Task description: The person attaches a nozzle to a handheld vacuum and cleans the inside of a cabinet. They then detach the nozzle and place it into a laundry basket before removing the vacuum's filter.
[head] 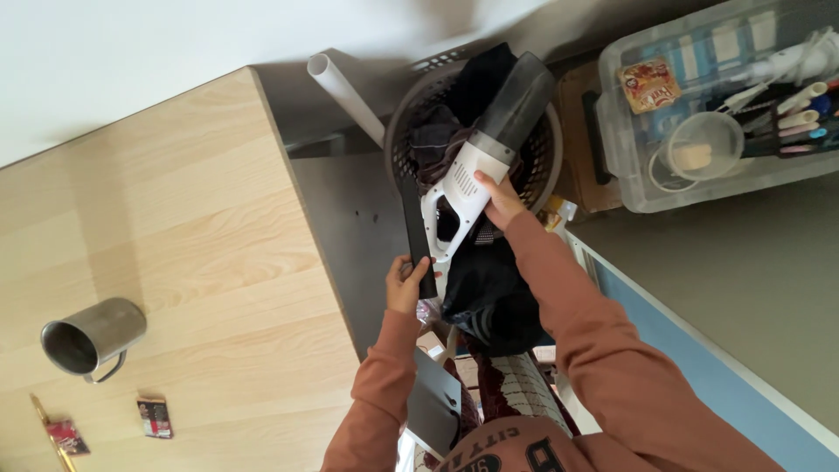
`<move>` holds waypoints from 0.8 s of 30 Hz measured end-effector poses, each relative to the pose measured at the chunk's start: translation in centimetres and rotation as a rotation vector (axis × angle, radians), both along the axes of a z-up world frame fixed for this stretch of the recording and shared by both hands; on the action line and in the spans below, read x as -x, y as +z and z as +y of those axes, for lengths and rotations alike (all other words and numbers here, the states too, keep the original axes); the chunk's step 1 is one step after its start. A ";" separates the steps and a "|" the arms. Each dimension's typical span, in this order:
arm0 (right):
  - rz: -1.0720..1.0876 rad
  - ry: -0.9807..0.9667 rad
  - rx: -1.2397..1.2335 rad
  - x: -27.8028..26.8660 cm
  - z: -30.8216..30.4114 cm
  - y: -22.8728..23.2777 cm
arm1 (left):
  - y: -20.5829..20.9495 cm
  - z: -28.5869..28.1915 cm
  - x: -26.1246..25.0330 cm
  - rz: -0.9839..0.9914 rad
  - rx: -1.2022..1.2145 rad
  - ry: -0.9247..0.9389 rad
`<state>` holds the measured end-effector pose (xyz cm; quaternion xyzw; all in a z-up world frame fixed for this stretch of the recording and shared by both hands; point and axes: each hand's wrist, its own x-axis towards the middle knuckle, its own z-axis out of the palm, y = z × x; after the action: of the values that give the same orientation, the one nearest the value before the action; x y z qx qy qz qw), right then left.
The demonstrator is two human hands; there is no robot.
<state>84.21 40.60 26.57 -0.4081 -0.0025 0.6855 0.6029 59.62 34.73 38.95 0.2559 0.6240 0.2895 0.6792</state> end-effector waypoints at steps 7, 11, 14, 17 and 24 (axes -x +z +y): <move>-0.133 0.097 0.059 -0.6 -1.9 2.1 | -0.7 0.1 -0.9 -0.008 -0.021 -0.049; -0.152 0.089 0.069 -0.6 -2.9 2.1 | -0.5 0.4 -2.4 -0.051 -0.021 -0.096; -0.180 0.068 0.139 -0.4 -4.1 1.4 | -0.2 1.0 -4.2 -0.050 -0.018 -0.148; -0.237 -0.081 0.243 -0.2 -5.8 0.9 | 0.5 1.1 -6.3 -0.070 -0.005 -0.174; -0.155 -0.137 0.003 -1.8 -12.1 5.8 | -1.3 0.2 -11.0 -0.186 -0.003 -0.362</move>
<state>86.05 28.52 32.40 -0.4599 -0.0202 0.6090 0.6459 70.67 34.91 37.69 0.3371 0.5019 0.1860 0.7745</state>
